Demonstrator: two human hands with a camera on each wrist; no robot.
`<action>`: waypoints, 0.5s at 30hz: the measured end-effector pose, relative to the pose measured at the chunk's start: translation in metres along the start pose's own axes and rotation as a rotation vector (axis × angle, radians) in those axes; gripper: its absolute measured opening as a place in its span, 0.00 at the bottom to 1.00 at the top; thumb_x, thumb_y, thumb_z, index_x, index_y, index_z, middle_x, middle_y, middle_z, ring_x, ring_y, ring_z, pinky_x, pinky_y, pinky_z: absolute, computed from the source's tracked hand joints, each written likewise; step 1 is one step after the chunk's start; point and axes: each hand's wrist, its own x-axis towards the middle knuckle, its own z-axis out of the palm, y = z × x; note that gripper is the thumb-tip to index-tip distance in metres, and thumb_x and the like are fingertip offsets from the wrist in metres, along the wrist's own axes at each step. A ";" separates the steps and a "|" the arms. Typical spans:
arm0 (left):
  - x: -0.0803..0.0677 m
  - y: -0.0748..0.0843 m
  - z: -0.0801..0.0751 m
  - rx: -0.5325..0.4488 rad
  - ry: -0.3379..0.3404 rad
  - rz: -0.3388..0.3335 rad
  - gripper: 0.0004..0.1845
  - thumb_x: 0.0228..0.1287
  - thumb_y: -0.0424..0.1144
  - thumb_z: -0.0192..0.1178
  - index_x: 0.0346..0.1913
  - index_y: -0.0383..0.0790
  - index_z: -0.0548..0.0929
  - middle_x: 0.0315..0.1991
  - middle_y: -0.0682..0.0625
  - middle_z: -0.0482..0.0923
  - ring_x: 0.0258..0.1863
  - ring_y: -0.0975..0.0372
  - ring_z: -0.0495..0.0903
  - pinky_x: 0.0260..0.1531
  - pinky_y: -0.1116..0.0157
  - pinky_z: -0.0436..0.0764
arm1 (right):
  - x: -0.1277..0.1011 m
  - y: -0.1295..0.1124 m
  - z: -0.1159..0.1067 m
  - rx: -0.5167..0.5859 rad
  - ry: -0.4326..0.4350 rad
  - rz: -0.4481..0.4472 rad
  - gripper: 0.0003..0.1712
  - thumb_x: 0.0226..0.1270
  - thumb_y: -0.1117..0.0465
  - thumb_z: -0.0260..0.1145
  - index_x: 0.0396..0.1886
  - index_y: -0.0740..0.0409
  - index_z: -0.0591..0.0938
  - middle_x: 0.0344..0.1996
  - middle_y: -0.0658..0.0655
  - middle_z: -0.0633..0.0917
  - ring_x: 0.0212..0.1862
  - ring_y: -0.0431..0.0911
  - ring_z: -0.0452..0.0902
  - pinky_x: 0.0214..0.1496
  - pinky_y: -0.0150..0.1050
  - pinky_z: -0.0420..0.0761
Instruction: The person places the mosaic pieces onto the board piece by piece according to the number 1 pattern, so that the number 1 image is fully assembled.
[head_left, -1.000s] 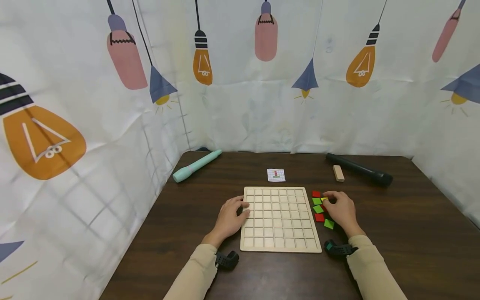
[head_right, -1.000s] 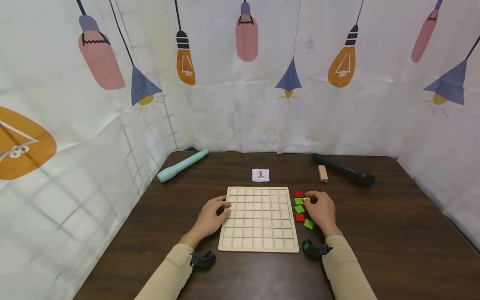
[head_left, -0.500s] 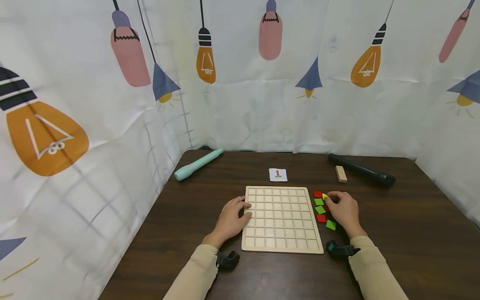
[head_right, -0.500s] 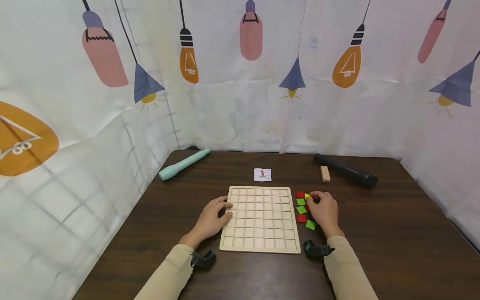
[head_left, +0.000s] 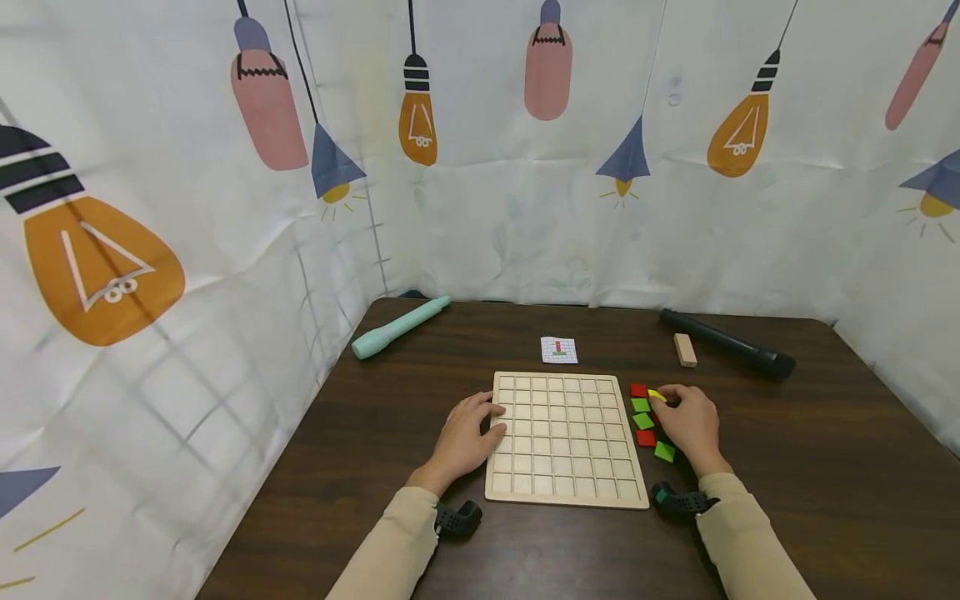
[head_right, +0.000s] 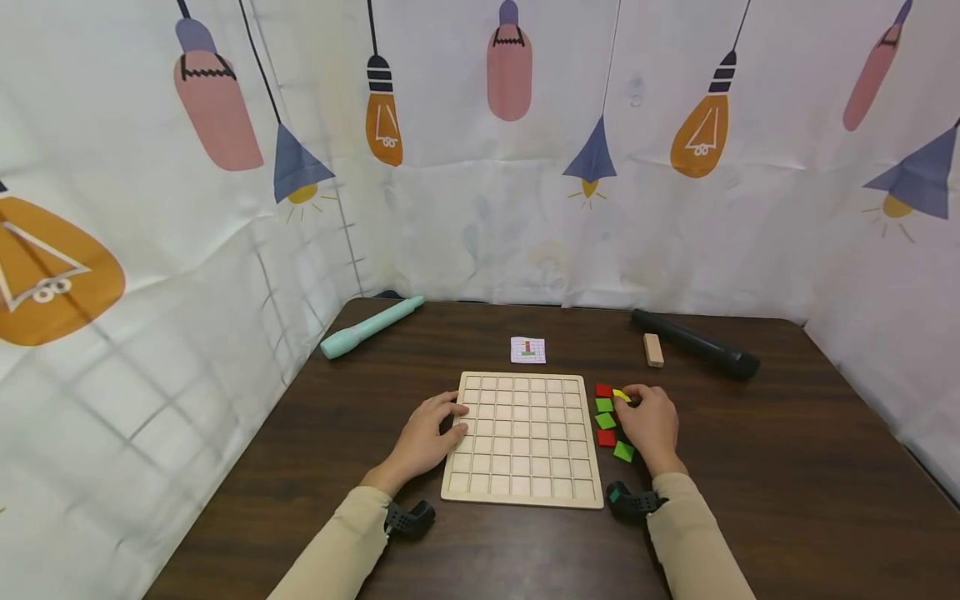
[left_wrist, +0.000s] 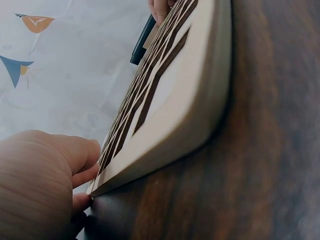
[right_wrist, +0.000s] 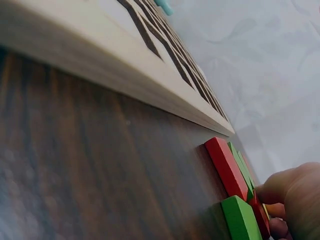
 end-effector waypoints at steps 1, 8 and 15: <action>0.000 0.000 0.000 -0.002 0.001 0.001 0.16 0.63 0.49 0.54 0.51 0.49 0.78 0.64 0.50 0.63 0.65 0.55 0.57 0.62 0.49 0.55 | 0.000 0.000 0.000 -0.002 -0.001 0.002 0.18 0.59 0.55 0.61 0.43 0.63 0.81 0.39 0.64 0.76 0.40 0.57 0.69 0.39 0.52 0.70; 0.000 0.000 -0.001 -0.008 0.003 0.007 0.16 0.63 0.49 0.53 0.51 0.49 0.78 0.64 0.50 0.63 0.64 0.55 0.58 0.62 0.50 0.55 | -0.001 -0.001 -0.001 0.007 -0.007 0.017 0.18 0.60 0.58 0.59 0.46 0.65 0.79 0.42 0.65 0.73 0.42 0.58 0.67 0.42 0.54 0.69; 0.000 0.000 0.000 -0.004 0.005 0.010 0.16 0.63 0.49 0.54 0.51 0.48 0.78 0.64 0.50 0.63 0.64 0.55 0.58 0.62 0.49 0.55 | -0.001 0.001 -0.006 -0.008 0.004 0.009 0.18 0.58 0.58 0.62 0.44 0.67 0.80 0.40 0.67 0.75 0.43 0.60 0.67 0.43 0.54 0.68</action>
